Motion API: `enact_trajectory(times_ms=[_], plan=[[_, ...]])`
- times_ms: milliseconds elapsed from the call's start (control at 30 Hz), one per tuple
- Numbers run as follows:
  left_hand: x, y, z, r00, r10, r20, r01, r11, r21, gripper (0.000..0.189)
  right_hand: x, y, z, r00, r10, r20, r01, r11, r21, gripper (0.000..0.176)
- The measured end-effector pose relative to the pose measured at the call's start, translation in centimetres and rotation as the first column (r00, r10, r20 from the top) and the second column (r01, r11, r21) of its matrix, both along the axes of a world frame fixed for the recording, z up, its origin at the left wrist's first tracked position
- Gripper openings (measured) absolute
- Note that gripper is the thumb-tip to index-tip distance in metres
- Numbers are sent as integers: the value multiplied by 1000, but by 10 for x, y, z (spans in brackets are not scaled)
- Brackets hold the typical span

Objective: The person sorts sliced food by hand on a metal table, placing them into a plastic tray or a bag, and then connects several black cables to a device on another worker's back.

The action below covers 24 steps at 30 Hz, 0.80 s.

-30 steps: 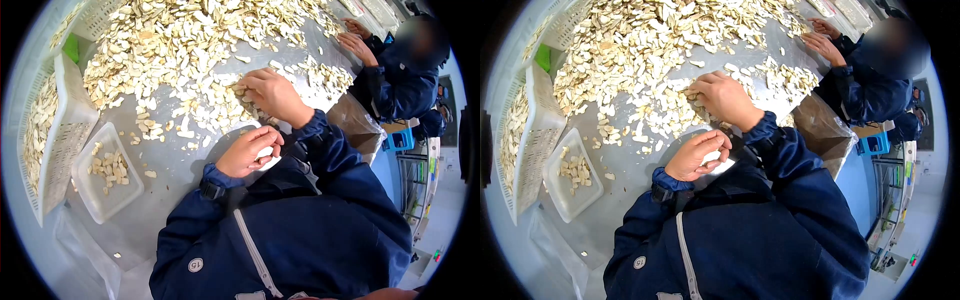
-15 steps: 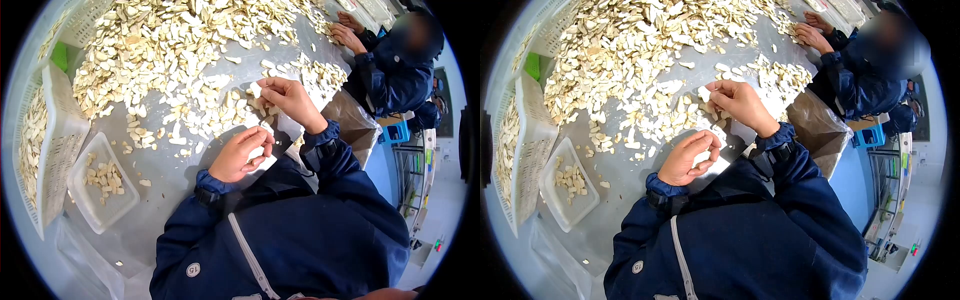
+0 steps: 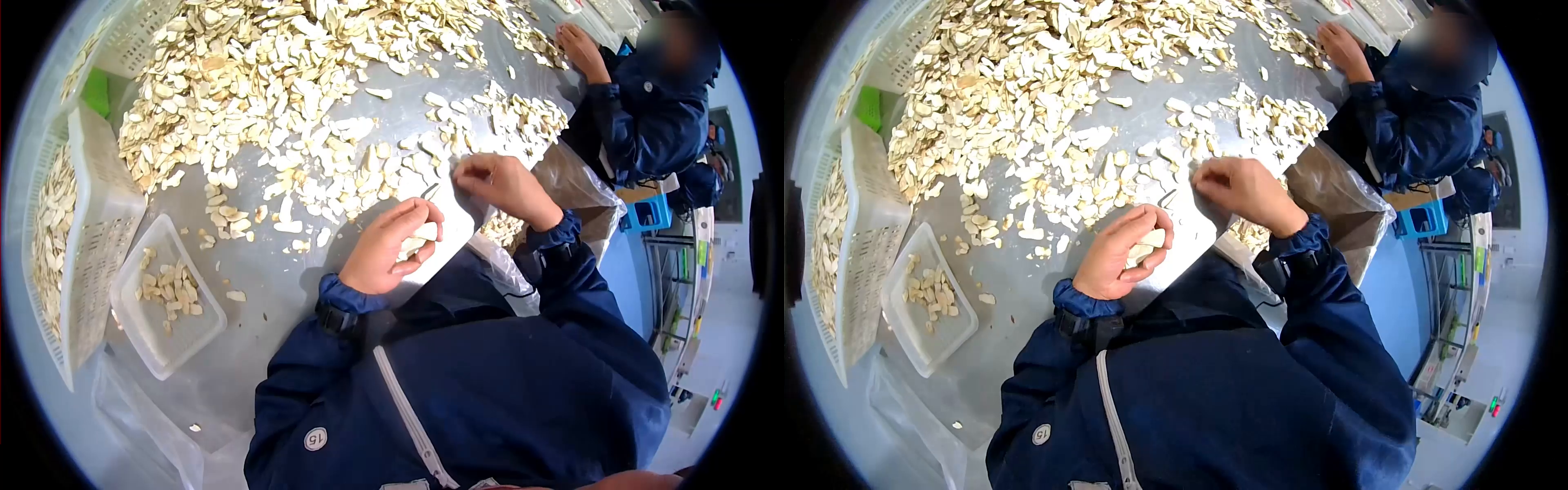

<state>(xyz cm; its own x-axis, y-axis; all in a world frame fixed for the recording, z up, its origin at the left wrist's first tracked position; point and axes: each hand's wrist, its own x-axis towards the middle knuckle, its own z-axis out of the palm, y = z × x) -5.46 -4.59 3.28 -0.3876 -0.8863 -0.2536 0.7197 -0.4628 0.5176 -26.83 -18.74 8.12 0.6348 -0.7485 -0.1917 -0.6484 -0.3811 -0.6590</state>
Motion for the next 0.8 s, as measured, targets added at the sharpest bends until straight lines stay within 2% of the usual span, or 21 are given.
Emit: enact_trajectory(times_ms=[67, 167, 200, 267, 300, 433, 500, 567, 667, 800], plan=[[-1, 0, 1, 1000, -7, -23, 6, 1000, -15, 30, 1, -4, 1, 986, -146, -80, 129, 974, -188, 20], [-1, -1, 13, 999, -6, 40, 7, 1000, -5, 29, 16, -7, -9, 985, -127, 115, 158, 934, -321, 21], [-2, 0, 17, 997, -6, 76, 6, 1000, 4, 28, 24, -4, -11, 985, -125, 121, 160, 926, -341, 21], [-3, 1, 13, 997, -22, 80, 23, 1000, -15, 28, 40, -2, -16, 995, 18, 97, 47, 781, -622, 21], [-3, 1, 10, 996, -27, 83, 29, 999, -25, 27, 46, 0, -14, 996, 38, 76, 19, 770, -638, 22], [-1, 1, 3, 999, -26, 46, 27, 999, -25, 25, 44, -14, -31, 993, -12, 120, 84, 782, -617, 21], [-2, 0, 3, 999, -24, 32, 25, 1000, -15, 25, 40, -10, -16, 976, -172, 130, 203, 936, -287, 24], [-2, -1, 5, 999, -30, 24, 30, 1000, -4, 24, 27, -15, -19, 934, -318, 165, 302, 946, 117, 30], [-2, -1, 5, 999, -31, 25, 31, 1000, 6, 24, 24, -15, -20, 911, -313, 270, 257, 940, 223, 33], [-2, 0, 3, 996, -19, 89, 23, 999, -44, 29, 24, -14, -16, 893, -338, 297, 241, 917, 319, 33]])
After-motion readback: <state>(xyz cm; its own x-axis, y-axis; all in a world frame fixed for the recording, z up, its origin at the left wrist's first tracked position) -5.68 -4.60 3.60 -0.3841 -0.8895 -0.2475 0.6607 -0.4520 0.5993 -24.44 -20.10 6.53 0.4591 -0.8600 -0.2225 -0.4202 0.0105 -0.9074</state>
